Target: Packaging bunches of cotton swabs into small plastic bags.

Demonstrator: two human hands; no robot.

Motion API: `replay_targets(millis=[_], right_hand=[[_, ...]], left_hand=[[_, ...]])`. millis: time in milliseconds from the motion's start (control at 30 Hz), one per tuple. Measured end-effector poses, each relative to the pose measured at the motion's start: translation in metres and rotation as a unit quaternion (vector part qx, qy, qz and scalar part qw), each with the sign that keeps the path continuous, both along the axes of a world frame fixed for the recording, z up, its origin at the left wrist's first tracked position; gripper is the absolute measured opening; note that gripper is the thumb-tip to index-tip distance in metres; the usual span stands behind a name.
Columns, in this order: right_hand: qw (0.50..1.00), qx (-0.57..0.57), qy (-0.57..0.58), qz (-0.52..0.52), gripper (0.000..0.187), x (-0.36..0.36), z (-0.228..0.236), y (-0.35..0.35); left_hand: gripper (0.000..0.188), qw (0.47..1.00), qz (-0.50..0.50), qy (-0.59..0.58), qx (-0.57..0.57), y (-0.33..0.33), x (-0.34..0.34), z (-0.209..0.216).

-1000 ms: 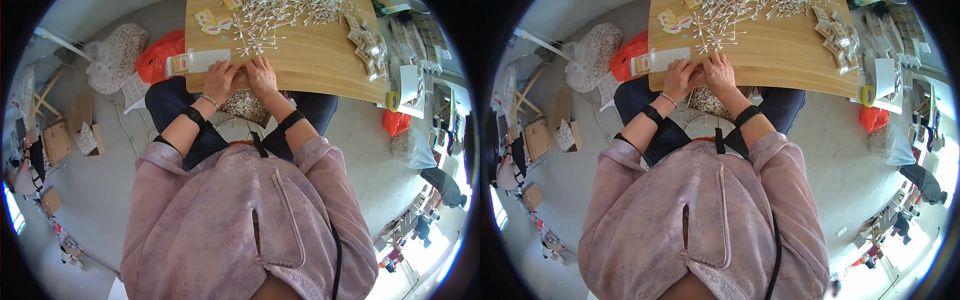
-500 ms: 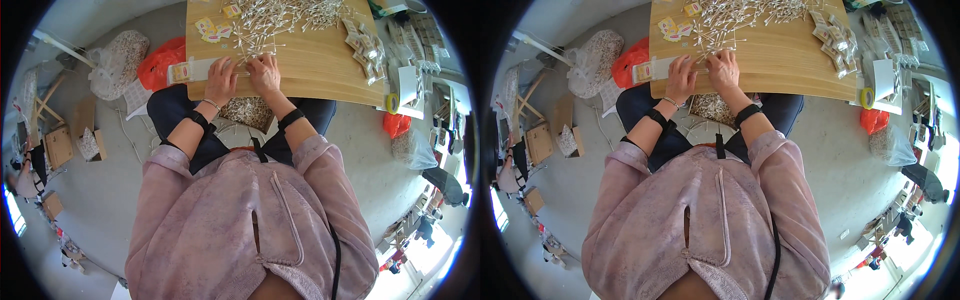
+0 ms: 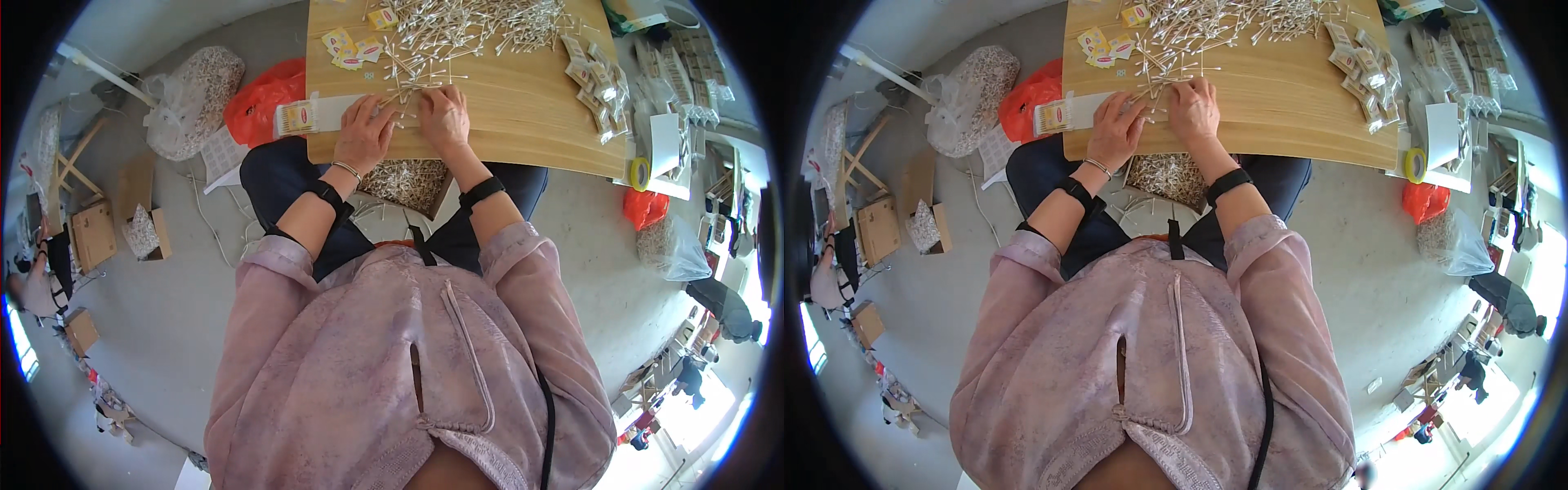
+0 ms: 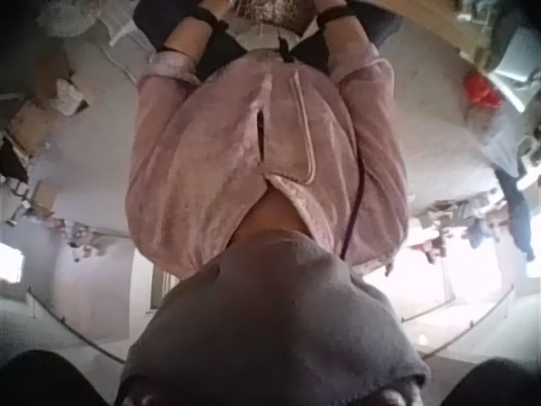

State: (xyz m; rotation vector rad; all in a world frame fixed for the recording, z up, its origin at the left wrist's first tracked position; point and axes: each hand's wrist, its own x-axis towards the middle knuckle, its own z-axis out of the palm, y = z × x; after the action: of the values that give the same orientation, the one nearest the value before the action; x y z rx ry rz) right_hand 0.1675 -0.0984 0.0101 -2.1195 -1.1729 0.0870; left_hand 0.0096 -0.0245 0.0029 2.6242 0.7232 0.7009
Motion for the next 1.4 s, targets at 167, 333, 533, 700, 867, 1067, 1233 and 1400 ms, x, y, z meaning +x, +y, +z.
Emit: replay_targets(millis=[167,333,533,700,867,1067,1233,1400], right_hand=[[1.0,-0.025,0.003,-0.011,0.019,0.001,0.01,-0.003],[0.997,-0.074,0.0,-0.014,0.022,-0.007,0.014,0.005],[0.994,-0.053,-0.003,-0.099,0.018,0.025,-0.002,0.001],[0.996,-0.063,0.054,0.018,0.021,-0.001,0.011,0.011],[0.992,-0.103,0.06,-0.03,0.028,-0.026,0.019,0.023],[0.997,-0.043,0.063,-0.029,0.016,-0.013,0.003,0.017],[0.994,-0.075,0.06,-0.052,0.012,0.005,0.007,0.003],[0.991,-0.091,0.073,-0.06,0.011,0.007,0.005,0.001]], left_hand=[[0.023,1.0,0.004,-0.014,-0.004,0.0,-0.002,-0.003],[0.019,0.999,0.008,-0.033,-0.003,-0.002,-0.001,-0.002],[0.018,0.999,0.006,-0.054,0.001,-0.001,0.001,-0.003],[0.018,0.998,0.012,-0.063,0.004,-0.002,-0.001,-0.005],[0.016,0.998,0.008,-0.063,-0.013,-0.001,0.001,-0.004],[0.022,0.999,0.001,-0.05,-0.009,0.0,-0.001,-0.006],[0.025,0.998,-0.011,-0.057,-0.011,0.0,-0.001,-0.003],[0.025,0.999,-0.006,-0.045,-0.025,-0.001,0.0,0.0]])
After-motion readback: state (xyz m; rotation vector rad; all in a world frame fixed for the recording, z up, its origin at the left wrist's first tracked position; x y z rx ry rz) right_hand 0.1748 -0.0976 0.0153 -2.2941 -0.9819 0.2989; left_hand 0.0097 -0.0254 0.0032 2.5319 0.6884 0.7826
